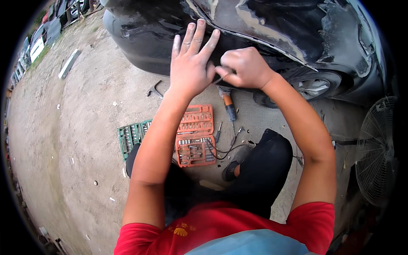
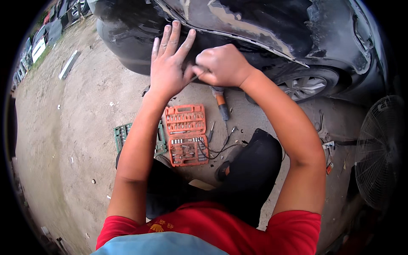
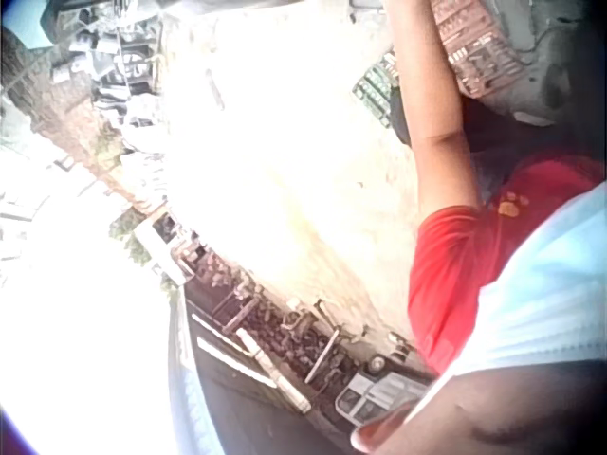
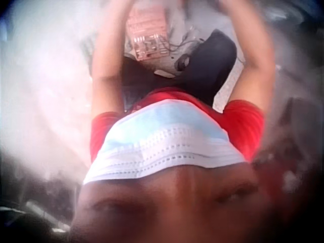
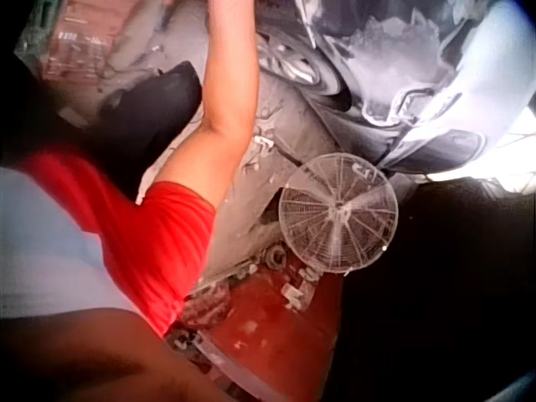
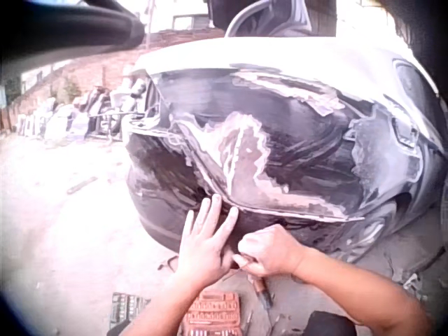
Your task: The person uses an angle grinder to smooth the surface of a car bumper. They then use a screwdriver to scrape and clean the edges of the bumper and finally wipe the area with their hand.
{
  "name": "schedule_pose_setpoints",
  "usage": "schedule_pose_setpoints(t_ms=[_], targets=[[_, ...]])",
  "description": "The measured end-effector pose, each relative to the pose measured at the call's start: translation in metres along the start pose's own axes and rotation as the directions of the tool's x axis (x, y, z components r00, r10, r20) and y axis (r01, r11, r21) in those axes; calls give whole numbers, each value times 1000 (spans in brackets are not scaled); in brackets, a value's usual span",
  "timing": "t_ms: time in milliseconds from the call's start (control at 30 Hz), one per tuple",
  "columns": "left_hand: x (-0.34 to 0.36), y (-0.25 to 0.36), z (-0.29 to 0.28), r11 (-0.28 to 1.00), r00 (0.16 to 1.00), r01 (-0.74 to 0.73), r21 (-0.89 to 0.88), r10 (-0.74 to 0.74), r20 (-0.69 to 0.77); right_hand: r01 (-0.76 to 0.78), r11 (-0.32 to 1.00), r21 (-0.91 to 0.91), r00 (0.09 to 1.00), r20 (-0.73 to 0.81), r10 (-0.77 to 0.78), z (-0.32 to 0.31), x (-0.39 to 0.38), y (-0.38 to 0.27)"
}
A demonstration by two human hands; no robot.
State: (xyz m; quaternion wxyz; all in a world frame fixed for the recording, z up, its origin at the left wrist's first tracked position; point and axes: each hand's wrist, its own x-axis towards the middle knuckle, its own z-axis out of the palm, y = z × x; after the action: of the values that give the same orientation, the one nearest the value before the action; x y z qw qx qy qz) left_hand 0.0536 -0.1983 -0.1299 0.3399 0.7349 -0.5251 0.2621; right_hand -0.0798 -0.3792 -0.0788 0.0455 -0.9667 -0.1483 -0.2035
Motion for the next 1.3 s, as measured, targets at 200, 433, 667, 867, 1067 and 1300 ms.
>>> schedule_pose_setpoints(t_ms=[200,433,667,867,1067,1300], targets=[[-16,-15,14,995,996,89,48,-90,14,377,925,41,922,81,-379,-4,-4,-35],[-17,-11,18,996,996,92,-8,-92,-19,473,877,83,871,104,-479,-31,-19,-27],[-14,-6,28,997,996,79,19,-78,-46,528,835,-154,844,203,-497,-37,-36,69],[-11,-6,28,998,996,57,21,-56,-63,430,892,-140,902,27,-431,-19,-43,60],[-6,1,30,999,995,48,1,-47,-92,515,856,-54,857,43,-513,-44,-71,56],[-12,-8,22,999,995,48,0,-48,-87,476,876,-77,879,17,-476,-37,-65,77]])
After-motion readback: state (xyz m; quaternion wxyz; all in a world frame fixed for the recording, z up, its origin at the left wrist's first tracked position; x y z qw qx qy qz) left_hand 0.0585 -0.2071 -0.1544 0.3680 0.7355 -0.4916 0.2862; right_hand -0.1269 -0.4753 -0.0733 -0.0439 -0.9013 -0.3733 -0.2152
